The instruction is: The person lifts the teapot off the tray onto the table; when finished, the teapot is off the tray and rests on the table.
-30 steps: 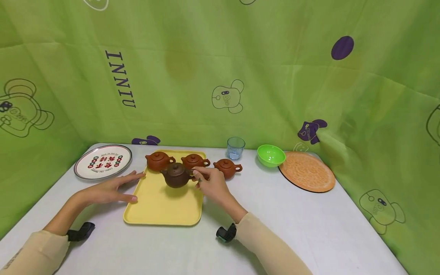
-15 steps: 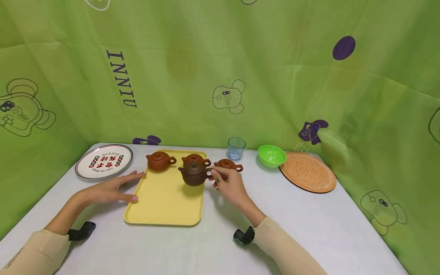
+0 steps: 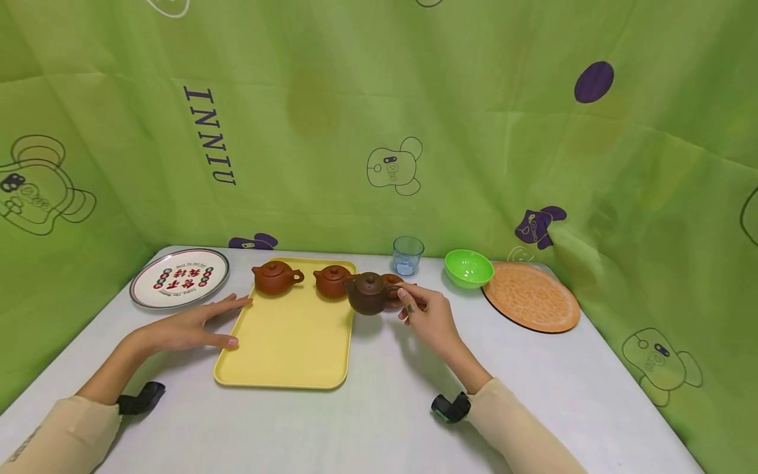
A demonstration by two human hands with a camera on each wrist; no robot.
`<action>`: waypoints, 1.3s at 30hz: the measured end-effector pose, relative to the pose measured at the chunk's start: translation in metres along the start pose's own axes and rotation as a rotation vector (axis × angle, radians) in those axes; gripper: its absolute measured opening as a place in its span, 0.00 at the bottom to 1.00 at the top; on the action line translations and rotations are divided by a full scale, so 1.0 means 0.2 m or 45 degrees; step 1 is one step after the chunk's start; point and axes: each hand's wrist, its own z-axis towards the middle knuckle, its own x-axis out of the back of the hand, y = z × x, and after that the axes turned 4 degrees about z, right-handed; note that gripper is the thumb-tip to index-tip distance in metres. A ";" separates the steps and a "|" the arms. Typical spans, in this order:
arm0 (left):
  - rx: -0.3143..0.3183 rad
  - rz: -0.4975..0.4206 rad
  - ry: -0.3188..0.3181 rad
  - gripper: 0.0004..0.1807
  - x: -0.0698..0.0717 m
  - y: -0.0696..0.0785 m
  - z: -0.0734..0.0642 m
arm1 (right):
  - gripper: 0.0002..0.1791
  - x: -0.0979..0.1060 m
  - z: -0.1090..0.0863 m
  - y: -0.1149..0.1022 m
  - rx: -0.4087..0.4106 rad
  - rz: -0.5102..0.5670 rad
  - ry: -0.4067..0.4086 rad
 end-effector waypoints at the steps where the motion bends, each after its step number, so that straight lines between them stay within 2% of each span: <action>1: 0.000 0.000 0.000 0.51 0.00 0.00 0.00 | 0.18 0.02 0.00 0.01 -0.003 -0.002 0.005; 7: 0.000 -0.001 0.001 0.50 0.00 0.00 0.00 | 0.18 0.11 -0.01 0.05 -0.017 -0.002 0.033; 20: 0.004 -0.017 -0.003 0.50 0.01 0.01 -0.01 | 0.20 0.30 -0.02 0.10 -0.029 -0.091 0.091; 31: 0.022 -0.017 -0.007 0.51 0.00 0.00 0.00 | 0.20 0.40 -0.01 0.16 -0.018 -0.184 0.139; 39: 0.004 -0.017 -0.004 0.50 0.00 0.01 -0.01 | 0.22 0.47 -0.01 0.21 -0.048 -0.218 0.159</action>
